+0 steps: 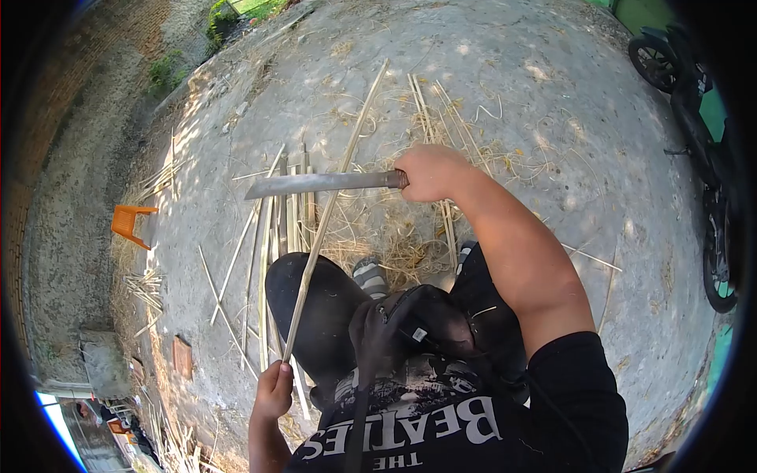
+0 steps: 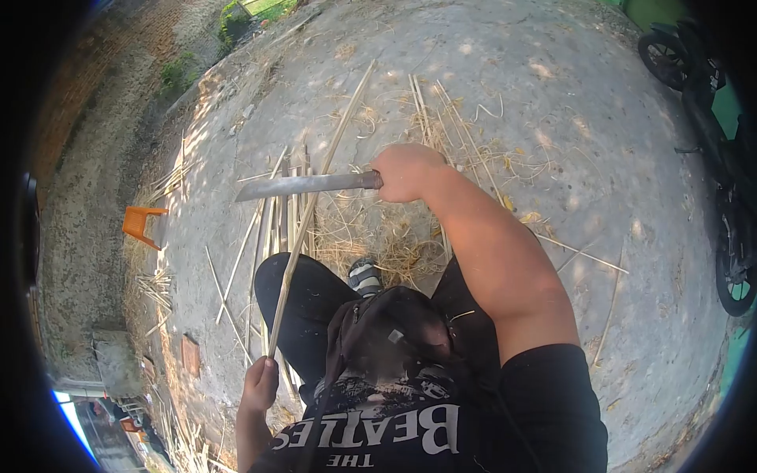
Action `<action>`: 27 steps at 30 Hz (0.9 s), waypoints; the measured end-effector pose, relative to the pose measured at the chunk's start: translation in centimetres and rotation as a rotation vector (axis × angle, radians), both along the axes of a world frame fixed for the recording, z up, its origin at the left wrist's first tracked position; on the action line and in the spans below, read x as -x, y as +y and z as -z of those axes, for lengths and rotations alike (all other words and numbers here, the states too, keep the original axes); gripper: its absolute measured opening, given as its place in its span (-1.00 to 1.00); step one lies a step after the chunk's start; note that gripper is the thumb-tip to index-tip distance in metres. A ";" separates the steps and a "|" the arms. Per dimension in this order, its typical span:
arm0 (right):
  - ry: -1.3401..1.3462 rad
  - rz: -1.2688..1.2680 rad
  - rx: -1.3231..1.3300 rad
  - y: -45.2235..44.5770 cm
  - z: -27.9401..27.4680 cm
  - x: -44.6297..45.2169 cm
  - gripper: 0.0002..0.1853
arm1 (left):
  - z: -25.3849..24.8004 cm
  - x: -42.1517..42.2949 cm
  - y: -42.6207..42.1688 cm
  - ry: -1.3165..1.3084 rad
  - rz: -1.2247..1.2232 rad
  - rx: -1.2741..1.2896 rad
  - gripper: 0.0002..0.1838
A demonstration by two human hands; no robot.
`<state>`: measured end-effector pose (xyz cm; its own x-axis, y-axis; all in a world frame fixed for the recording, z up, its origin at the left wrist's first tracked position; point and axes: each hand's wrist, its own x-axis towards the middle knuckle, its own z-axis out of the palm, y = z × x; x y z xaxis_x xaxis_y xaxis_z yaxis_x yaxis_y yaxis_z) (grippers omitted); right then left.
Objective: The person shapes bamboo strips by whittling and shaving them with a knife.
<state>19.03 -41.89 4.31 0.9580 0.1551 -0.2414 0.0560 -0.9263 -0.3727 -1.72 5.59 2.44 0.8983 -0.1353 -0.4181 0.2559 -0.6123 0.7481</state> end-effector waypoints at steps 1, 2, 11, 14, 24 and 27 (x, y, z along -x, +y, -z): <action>-0.002 -0.095 0.003 0.7 0.1 0.4 -0.78 | 0.0 -0.3 -0.7 0.022 0.003 0.045 -0.52; -0.011 -0.190 0.007 1.3 0.0 0.6 -0.78 | 0.3 -0.1 -1.1 0.009 0.017 0.035 -0.53; -0.074 0.095 -0.038 -4.6 1.5 -2.0 -0.78 | -2.6 1.1 3.0 0.056 -0.037 0.015 -0.50; -0.055 0.145 -0.021 -4.2 0.7 -1.7 -0.76 | -2.5 0.9 2.5 0.021 -0.027 -0.040 -0.51; -0.073 -0.265 0.064 0.8 -0.7 0.8 -0.78 | -2.5 -0.7 -0.3 -0.098 0.091 -0.138 -0.53; -0.070 -0.028 -0.007 -3.5 0.3 -0.8 -0.81 | -3.6 0.5 2.8 -0.049 0.032 -0.218 -0.54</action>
